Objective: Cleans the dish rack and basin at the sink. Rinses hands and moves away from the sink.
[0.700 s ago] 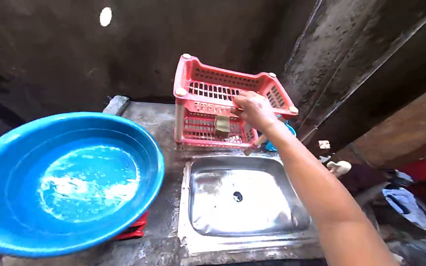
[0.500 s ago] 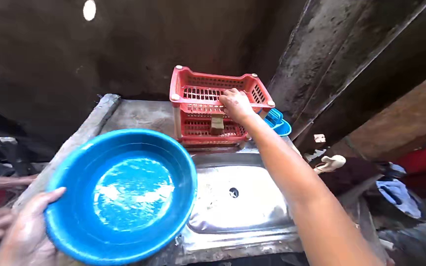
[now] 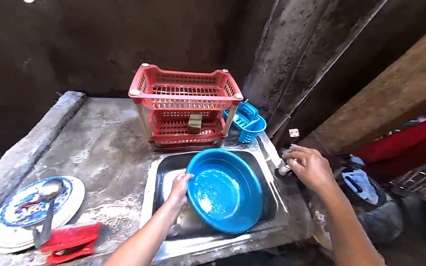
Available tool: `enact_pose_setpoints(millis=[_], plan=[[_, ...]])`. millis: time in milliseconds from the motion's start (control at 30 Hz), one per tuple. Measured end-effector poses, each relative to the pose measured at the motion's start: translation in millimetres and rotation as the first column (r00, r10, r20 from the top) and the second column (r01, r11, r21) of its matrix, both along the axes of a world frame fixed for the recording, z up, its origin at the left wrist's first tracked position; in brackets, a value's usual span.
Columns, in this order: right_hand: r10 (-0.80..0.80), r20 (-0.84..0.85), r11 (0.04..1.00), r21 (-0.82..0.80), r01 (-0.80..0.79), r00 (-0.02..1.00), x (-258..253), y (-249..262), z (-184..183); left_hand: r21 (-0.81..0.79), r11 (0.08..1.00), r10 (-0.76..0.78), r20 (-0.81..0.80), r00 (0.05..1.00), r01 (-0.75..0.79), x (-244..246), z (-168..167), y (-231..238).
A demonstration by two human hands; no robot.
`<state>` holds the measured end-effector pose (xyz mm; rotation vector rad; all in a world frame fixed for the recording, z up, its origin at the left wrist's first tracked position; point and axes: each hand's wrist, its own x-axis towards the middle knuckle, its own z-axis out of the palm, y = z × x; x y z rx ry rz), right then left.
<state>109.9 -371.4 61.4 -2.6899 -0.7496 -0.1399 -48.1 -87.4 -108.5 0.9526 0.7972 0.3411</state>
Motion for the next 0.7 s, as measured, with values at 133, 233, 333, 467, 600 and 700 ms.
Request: enact_pose_setpoints(millis=[133,233,333,467,600,700], plan=[[-0.011,0.113,0.963,0.267,-0.020,0.993,-0.4,-43.7,-16.2,-0.057,0.995,-0.077,-0.016,0.997,0.076,23.0,-44.1,-15.6],[-0.104,0.216,0.884,0.468,-0.009,0.971,2.3,-70.9,-49.2,0.008,0.980,-0.196,-0.108,0.975,0.198,27.4,-73.0,-15.8],[-0.198,0.152,0.678,0.734,0.023,0.968,-17.9,-57.1,-96.8,0.305,0.886,-0.256,-0.308,0.916,0.350,31.7,-79.9,-18.4],[0.101,-0.675,0.404,0.699,0.590,0.731,-27.8,-5.4,-160.7,0.762,0.303,-0.281,-0.503,0.817,0.573,40.9,-49.2,-32.8],[0.250,-0.873,0.301,0.481,0.823,0.419,10.9,27.1,-190.0,0.700,0.070,-0.484,-0.600,0.637,0.711,76.7,-23.3,-69.8],[0.282,-0.833,0.401,0.552,0.731,0.475,19.1,41.9,-170.9,0.387,0.413,-0.734,-0.395,0.553,0.824,109.9,-31.3,-106.5]])
